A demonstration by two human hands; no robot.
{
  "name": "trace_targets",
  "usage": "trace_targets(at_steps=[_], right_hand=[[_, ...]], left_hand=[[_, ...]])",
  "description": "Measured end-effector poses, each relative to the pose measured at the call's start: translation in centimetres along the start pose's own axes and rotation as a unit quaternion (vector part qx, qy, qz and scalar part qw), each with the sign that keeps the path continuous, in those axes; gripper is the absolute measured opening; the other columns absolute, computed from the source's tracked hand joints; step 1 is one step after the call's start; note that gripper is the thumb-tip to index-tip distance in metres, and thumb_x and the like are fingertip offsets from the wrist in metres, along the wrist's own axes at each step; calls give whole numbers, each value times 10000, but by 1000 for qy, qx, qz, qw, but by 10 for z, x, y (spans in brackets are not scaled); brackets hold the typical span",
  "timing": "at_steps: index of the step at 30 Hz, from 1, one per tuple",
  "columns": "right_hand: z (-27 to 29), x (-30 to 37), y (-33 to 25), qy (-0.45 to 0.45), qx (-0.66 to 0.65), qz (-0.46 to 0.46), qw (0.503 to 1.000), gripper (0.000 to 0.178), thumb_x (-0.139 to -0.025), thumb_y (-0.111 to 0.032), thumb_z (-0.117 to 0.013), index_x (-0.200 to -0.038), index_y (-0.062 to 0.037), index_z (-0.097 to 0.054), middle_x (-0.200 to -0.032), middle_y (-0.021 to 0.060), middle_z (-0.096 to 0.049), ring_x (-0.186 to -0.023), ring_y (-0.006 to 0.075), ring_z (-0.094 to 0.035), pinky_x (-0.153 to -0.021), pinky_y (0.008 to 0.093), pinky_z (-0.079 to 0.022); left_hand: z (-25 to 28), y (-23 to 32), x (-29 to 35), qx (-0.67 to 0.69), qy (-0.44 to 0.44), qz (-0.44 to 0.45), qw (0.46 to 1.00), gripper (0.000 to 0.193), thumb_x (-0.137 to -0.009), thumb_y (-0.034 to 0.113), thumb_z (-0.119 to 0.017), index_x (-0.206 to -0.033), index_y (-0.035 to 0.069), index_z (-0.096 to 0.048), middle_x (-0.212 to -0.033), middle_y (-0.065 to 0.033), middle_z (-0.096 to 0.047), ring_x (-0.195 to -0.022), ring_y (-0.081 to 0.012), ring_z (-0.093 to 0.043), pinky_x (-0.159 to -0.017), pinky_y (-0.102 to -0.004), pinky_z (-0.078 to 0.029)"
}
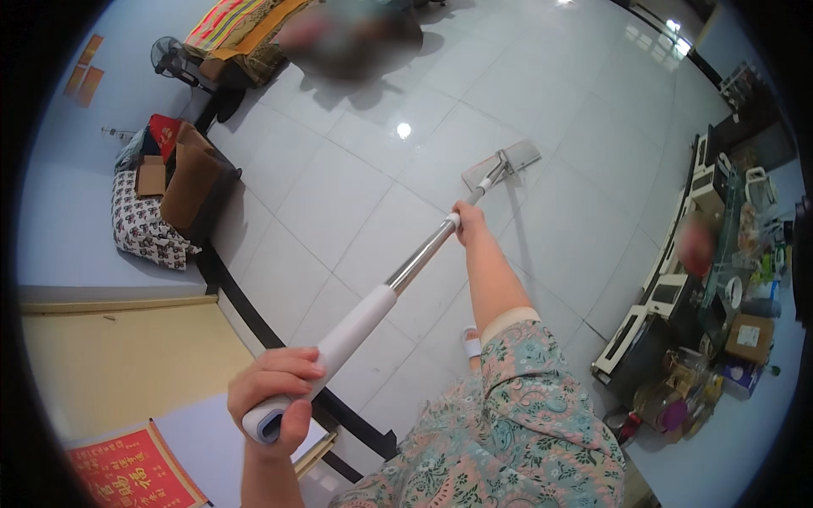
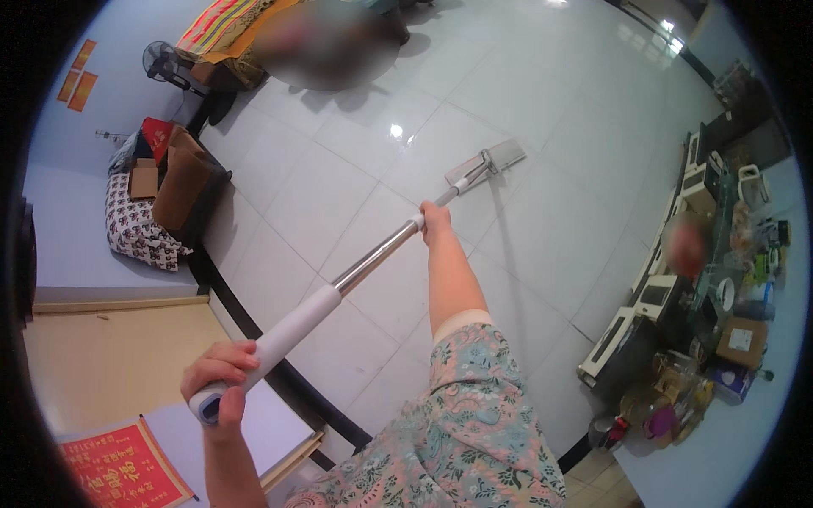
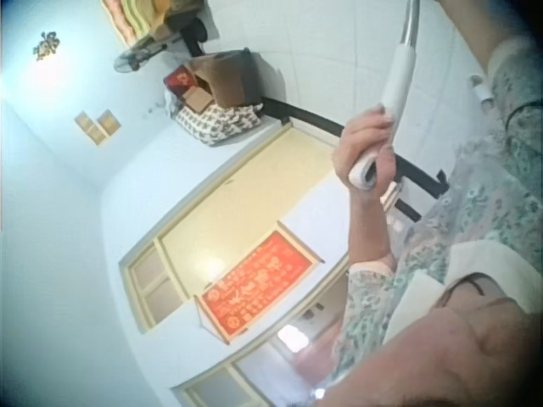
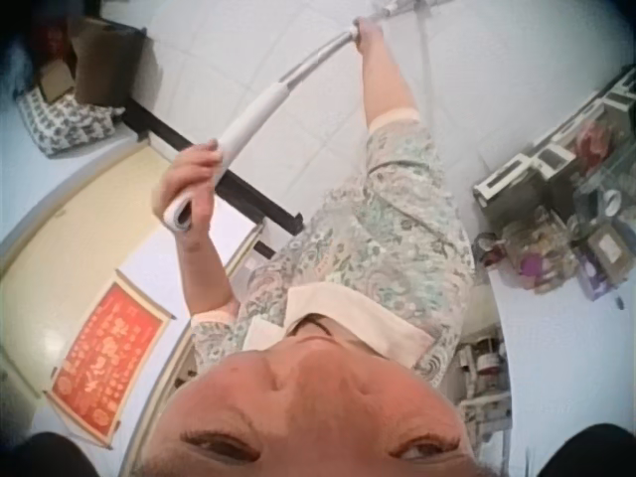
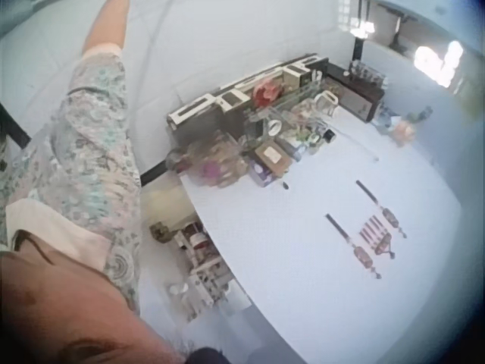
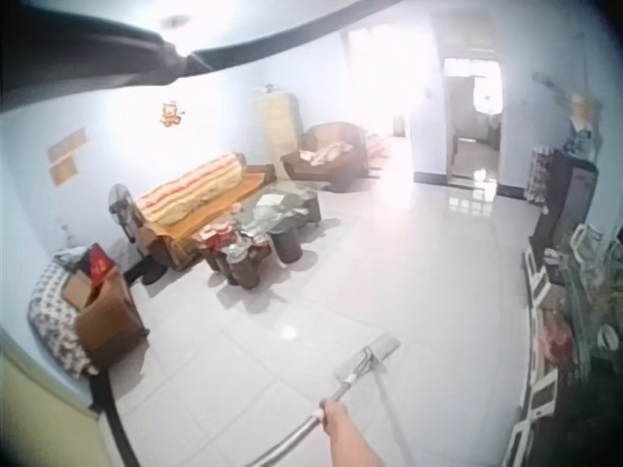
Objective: The person mops the tiled floor of a living room using a flat mop. They move around furniture, including a sofa and a coffee table, to clean the entire visible area. The person also briefly handles a small object from a red box before resuming the mopping task.
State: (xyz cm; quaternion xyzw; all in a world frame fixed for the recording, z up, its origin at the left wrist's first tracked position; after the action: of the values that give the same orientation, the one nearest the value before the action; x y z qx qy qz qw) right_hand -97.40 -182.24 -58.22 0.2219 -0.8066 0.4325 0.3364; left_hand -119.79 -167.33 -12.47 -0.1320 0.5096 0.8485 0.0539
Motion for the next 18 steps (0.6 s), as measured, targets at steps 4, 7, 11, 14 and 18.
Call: trace_targets(at_steps=[4, 7, 11, 14, 18], right_hand=[[2, 30, 23, 0, -33, -20, 999, 117, -706, -84, -545, -731, -9, -457, -654, 44, -437, -530, 142, -434, -412, 278, -360], [13, 73, 65, 1, -44, -35, 998, 121, -702, -84, -543, -737, -9, -454, -676, 55, -446, -545, 148, -440, -421, 291, -367], [24, 163, 146, 0, -7, -67, 998, 127, -713, -94, -541, -754, -8, -458, -689, 64, -451, -551, 153, -444, -433, 293, -382], [21, 241, 240, -42, 45, -139, 988, 135, -743, -120, -548, -784, -14, -474, -710, 67, -471, -582, 163, -476, -463, 303, -425], [30, 350, 353, -57, 89, -197, 975, 161, -766, -133, -546, -852, -9, -488, -768, 78, -498, -653, 185, -521, -512, 325, -468]], left_hand=[[10, 30, 1, -63, -111, -76, 989, 106, -553, 25, -543, -653, 22, -578, -704, -137, -655, -719, -286, -664, -722, -363, -536], [35, 42, 36, -68, -157, -69, 983, 139, -482, 17, -527, -611, 31, -577, -677, -128, -653, -718, -277, -666, -733, -365, -535], [78, 81, 117, -116, -131, -54, 983, 99, -430, 27, -527, -522, 59, -543, -655, -126, -657, -696, -247, -675, -704, -356, -539], [108, 132, 194, -144, -258, -54, 954, 160, -677, 95, -605, -580, 93, -478, -611, -31, -594, -654, -170, -615, -754, -329, -514], [156, 178, 290, -85, -277, -138, 947, 110, -780, 124, -548, -761, 23, -587, -723, -119, -628, -705, -249, -640, -608, -363, -521]])
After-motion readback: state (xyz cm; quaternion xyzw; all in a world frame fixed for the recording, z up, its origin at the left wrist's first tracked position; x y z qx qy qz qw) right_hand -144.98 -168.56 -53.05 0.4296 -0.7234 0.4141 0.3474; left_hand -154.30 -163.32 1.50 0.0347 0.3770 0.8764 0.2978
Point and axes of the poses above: each hand's wrist, its own x-axis away from the middle knuckle, its own z-axis out of the back of the hand, y = z × x, the point moved 7 cm from there along -x, towards the middle knuckle
